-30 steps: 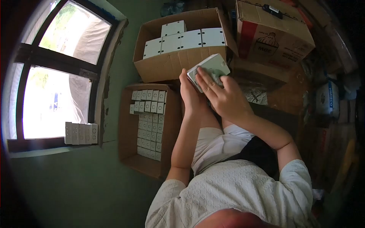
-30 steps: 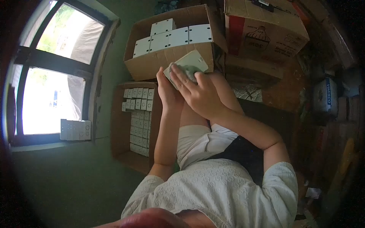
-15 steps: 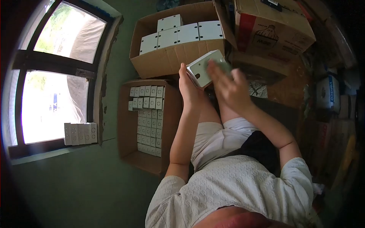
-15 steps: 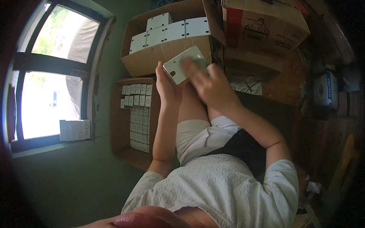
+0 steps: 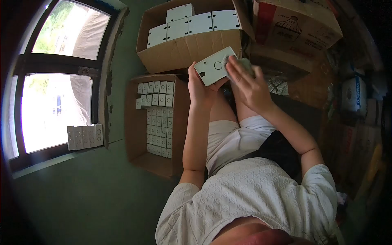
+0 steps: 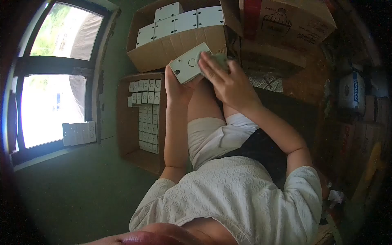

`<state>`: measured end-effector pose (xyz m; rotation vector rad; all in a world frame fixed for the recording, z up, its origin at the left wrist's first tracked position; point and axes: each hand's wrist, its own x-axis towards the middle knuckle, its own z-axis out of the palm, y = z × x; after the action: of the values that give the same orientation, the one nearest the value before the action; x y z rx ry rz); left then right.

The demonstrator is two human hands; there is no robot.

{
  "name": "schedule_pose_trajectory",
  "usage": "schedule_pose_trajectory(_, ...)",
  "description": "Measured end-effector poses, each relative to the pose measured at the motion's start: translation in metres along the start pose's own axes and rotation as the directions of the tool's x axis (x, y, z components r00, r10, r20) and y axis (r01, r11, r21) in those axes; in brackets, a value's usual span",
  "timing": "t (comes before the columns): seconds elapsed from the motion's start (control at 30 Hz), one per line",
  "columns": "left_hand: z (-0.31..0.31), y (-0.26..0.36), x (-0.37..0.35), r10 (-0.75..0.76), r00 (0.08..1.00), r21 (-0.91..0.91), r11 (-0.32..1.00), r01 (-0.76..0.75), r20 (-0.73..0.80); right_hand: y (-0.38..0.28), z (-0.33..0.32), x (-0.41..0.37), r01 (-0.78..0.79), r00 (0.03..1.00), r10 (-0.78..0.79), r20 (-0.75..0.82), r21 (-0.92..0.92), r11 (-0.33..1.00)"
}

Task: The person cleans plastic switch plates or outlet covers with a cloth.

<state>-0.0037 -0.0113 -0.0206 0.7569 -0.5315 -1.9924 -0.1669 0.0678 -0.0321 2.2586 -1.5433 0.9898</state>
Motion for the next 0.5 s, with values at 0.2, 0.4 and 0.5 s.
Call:
schedule_pose_trajectory(0.2,-0.029,-0.002,0.01,-0.112,0.951,-0.336,0.918,0.21,0.288,0.005,-0.016,0.023,-0.163,0.983,0.184,-0.019,0.383,0.909)
schedule_pose_trajectory(0.4,-0.022,-0.01,0.007,-0.075,0.96,-0.449,0.872,0.194,0.269,0.004,-0.004,0.015,-0.15,0.976,0.197,-0.091,0.371,0.917)
schedule_pose_trajectory(0.5,-0.019,-0.018,0.005,-0.044,0.95,-0.439,0.88,0.184,0.309,-0.001,-0.004,0.012,-0.228,0.927,0.328,-0.181,0.424,0.876)
